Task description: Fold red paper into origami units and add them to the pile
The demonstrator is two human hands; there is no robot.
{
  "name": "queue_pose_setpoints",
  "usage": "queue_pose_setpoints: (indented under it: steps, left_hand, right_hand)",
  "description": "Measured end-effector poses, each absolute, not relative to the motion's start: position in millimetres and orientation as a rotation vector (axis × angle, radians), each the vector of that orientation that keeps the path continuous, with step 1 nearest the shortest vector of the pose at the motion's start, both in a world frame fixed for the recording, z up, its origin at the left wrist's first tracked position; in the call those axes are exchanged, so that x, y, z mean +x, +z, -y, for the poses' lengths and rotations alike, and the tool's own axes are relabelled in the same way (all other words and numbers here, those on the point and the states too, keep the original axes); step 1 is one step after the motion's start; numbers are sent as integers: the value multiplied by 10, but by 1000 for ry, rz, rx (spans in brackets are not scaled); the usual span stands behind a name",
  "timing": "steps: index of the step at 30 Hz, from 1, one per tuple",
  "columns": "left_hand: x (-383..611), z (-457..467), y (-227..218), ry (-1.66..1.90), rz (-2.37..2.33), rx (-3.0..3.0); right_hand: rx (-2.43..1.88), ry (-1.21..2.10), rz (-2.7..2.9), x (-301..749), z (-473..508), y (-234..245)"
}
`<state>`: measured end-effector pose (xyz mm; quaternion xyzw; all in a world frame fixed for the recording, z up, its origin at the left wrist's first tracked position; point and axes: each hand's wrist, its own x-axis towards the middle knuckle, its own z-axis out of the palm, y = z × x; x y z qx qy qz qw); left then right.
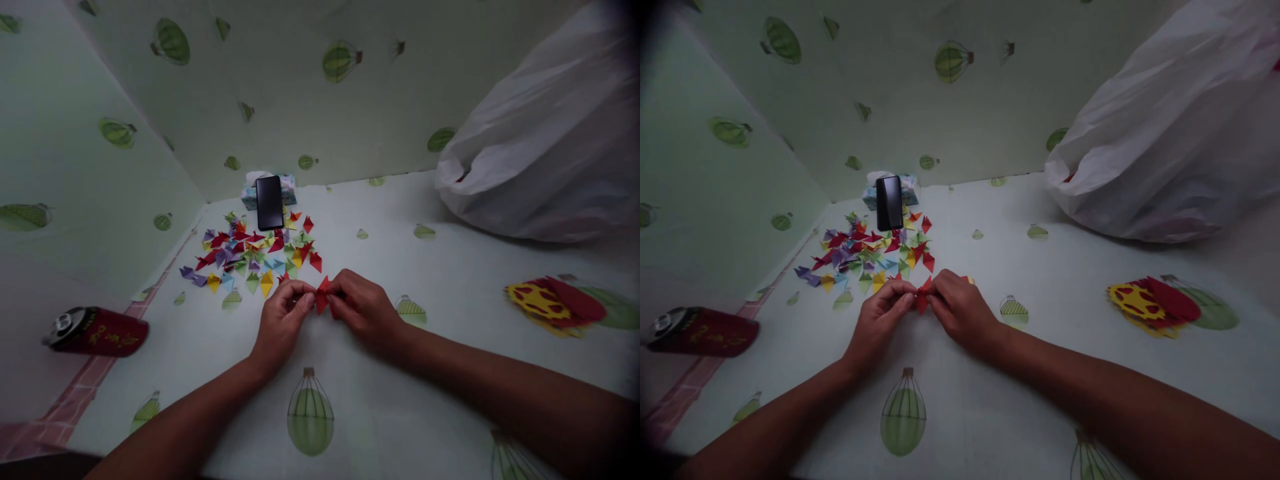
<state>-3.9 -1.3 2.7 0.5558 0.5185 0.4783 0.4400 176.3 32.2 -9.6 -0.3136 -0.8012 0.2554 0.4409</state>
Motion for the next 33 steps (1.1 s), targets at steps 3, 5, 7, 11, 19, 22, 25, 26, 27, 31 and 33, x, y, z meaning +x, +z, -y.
queue_pose_setpoints:
  steps: [3,5,7,11,19,22,25,26,27,31,33]
  left_hand:
    - [-41,20,20,1181,-1294,1333]
    - [-38,16,27,1169,-1298,1337]
    - [-35,9,39,1163,-1293,1372]
    - [-37,-1,50,1167,-1269,1387]
    - [-41,1,32,1138,-1217,1261]
    - [-35,1,54,1139,-1233,1250]
    - [-30,1,74,1135,-1243,1266]
    - [-29,2,77,1133,-1245,1272]
    - [-27,2,79,1135,-1248,1274]
    - [-21,4,76,1149,-1264,1258]
    - [-20,4,74,1147,-1267,1256]
  right_hand:
    - [-765,621,2002,1761,-322,-98]
    - [-767,624,2009,1759,-325,-102]
    - [-766,625,2011,1757,-330,-107]
    - [-739,614,2025,1755,-340,-120]
    - [-695,557,2075,1756,-340,-149]
    - [-697,552,2091,1756,-340,-155]
    - [-690,545,2095,1755,-345,-162]
    - [-691,541,2101,1755,-346,-163]
    - [-695,538,2109,1755,-347,-165]
    - [-716,548,2128,1757,-344,-167]
    - [-712,554,2131,1758,-341,-166]
